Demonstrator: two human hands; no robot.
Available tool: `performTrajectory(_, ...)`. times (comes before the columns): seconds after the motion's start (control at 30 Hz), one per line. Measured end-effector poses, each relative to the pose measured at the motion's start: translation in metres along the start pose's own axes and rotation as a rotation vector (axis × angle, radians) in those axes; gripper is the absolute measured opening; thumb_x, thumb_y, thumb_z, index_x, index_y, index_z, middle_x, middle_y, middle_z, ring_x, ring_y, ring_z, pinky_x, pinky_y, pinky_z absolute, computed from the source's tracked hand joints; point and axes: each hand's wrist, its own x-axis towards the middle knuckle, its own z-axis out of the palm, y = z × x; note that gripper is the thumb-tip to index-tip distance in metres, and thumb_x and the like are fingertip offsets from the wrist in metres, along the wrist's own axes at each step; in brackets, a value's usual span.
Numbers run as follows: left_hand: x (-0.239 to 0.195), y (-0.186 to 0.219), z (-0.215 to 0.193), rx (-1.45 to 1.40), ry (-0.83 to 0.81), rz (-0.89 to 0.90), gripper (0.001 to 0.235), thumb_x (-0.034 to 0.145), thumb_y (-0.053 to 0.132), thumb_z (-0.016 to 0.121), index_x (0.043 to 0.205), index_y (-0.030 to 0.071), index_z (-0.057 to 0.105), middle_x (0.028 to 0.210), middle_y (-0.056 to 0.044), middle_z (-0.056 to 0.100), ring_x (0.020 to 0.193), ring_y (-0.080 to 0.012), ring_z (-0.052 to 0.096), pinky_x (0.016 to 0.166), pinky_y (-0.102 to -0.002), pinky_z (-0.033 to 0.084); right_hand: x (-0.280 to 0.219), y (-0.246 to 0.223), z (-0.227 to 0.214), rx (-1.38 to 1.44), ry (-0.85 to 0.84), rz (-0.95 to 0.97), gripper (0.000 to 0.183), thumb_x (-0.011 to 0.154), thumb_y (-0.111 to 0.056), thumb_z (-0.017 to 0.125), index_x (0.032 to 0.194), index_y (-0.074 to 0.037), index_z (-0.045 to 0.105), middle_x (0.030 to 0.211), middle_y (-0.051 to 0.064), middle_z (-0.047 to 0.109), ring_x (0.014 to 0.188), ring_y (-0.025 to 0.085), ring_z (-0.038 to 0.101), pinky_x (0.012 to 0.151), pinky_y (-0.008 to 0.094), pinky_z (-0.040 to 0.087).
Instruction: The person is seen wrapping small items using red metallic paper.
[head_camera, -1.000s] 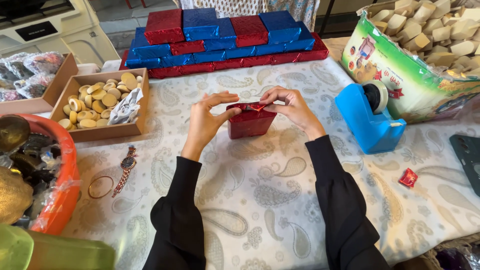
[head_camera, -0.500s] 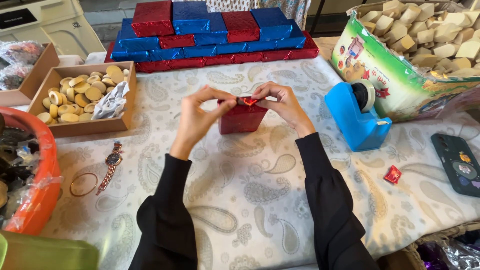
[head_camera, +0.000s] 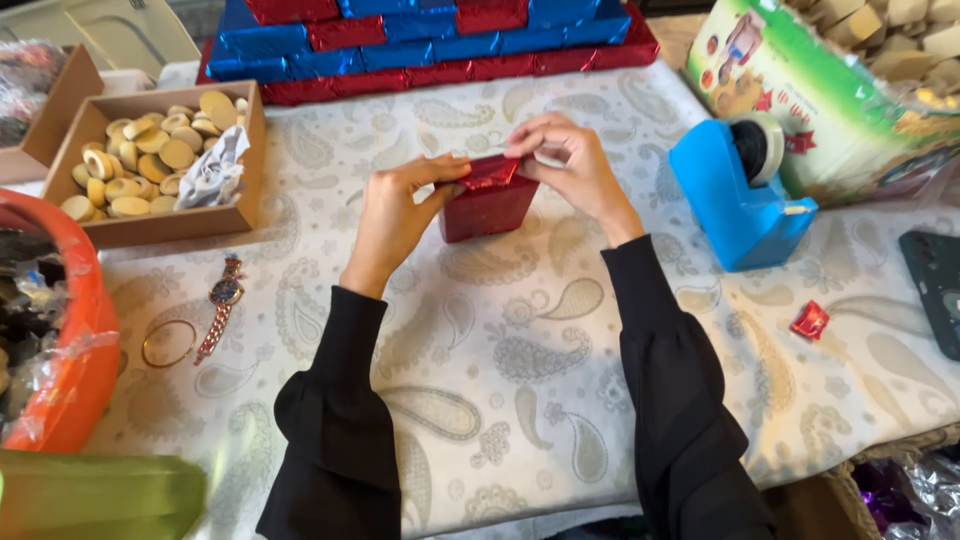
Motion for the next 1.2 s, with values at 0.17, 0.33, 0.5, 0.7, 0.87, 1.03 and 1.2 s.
performTrajectory(0.17,0.001,-0.006,0.004,0.066,0.054,0.061,0.018,0.092,0.004,0.074,0.109,0.008,0.079,0.113,-0.008,0.078,0.119,-0.0241,0.072,0.114,-0.045,0.044,0.000,-0.033,0.006,-0.306,0.034,-0.122,0.025,0.089,0.002,0.078,0.112,-0.008,0.077,0.119,0.004,0.071,0.116,0.019,0.066,0.106,0.035,0.052)
performTrajectory(0.33,0.002,-0.011,0.006,0.063,0.090,0.073,0.019,0.092,0.001,0.072,0.109,0.008,0.079,0.113,-0.007,0.078,0.118,-0.0242,0.072,0.117,-0.048,0.042,0.000,-0.056,0.011,-0.626,-0.091,-0.239,0.038,0.078,-0.004,0.085,0.115,-0.007,0.077,0.118,0.008,0.073,0.115,0.027,0.063,0.105,0.040,0.046)
performTrajectory(0.5,0.003,-0.011,0.007,0.099,0.104,0.088,0.020,0.092,0.001,0.072,0.109,0.008,0.079,0.114,-0.008,0.078,0.118,-0.0243,0.072,0.118,-0.050,0.040,-0.001,-0.047,0.014,-0.630,-0.053,-0.174,0.040,0.076,-0.005,0.087,0.114,-0.009,0.079,0.119,0.007,0.075,0.115,0.025,0.066,0.104,0.037,0.051)
performTrajectory(0.7,0.005,-0.005,0.002,0.105,0.066,0.060,0.020,0.092,0.011,0.077,0.111,0.009,0.079,0.114,-0.007,0.077,0.119,-0.0232,0.071,0.120,-0.051,0.036,-0.001,-0.027,0.011,-0.558,-0.001,-0.176,0.031,0.079,-0.001,0.086,0.108,-0.006,0.079,0.116,0.007,0.077,0.120,0.024,0.069,0.105,0.036,0.053)
performTrajectory(0.87,0.001,-0.010,0.006,0.205,0.024,0.148,0.033,0.086,0.021,0.083,0.116,0.008,0.077,0.121,-0.009,0.074,0.125,-0.0252,0.064,0.120,-0.053,0.027,0.000,-0.013,0.010,-0.513,0.020,-0.196,0.020,0.085,0.003,0.082,0.104,-0.004,0.077,0.119,0.008,0.077,0.128,0.026,0.067,0.109,0.037,0.053)
performTrajectory(1.03,-0.006,-0.022,0.019,0.484,0.158,0.337,0.024,0.096,0.014,0.077,0.119,0.011,0.077,0.130,-0.004,0.073,0.131,-0.0182,0.063,0.119,-0.045,0.036,0.001,0.000,0.013,-0.538,0.062,-0.252,0.018,0.091,0.004,0.077,0.107,-0.004,0.077,0.125,0.008,0.075,0.131,0.028,0.065,0.118,0.043,0.047)
performTrajectory(1.2,-0.008,-0.021,0.021,0.619,0.213,0.429,0.025,0.099,0.012,0.076,0.123,0.010,0.075,0.130,-0.003,0.073,0.127,-0.0146,0.066,0.111,-0.040,0.042,0.001,0.005,0.023,-0.679,0.142,-0.330,0.015,0.093,0.001,0.077,0.106,-0.007,0.079,0.123,0.006,0.076,0.127,0.026,0.067,0.114,0.044,0.046)
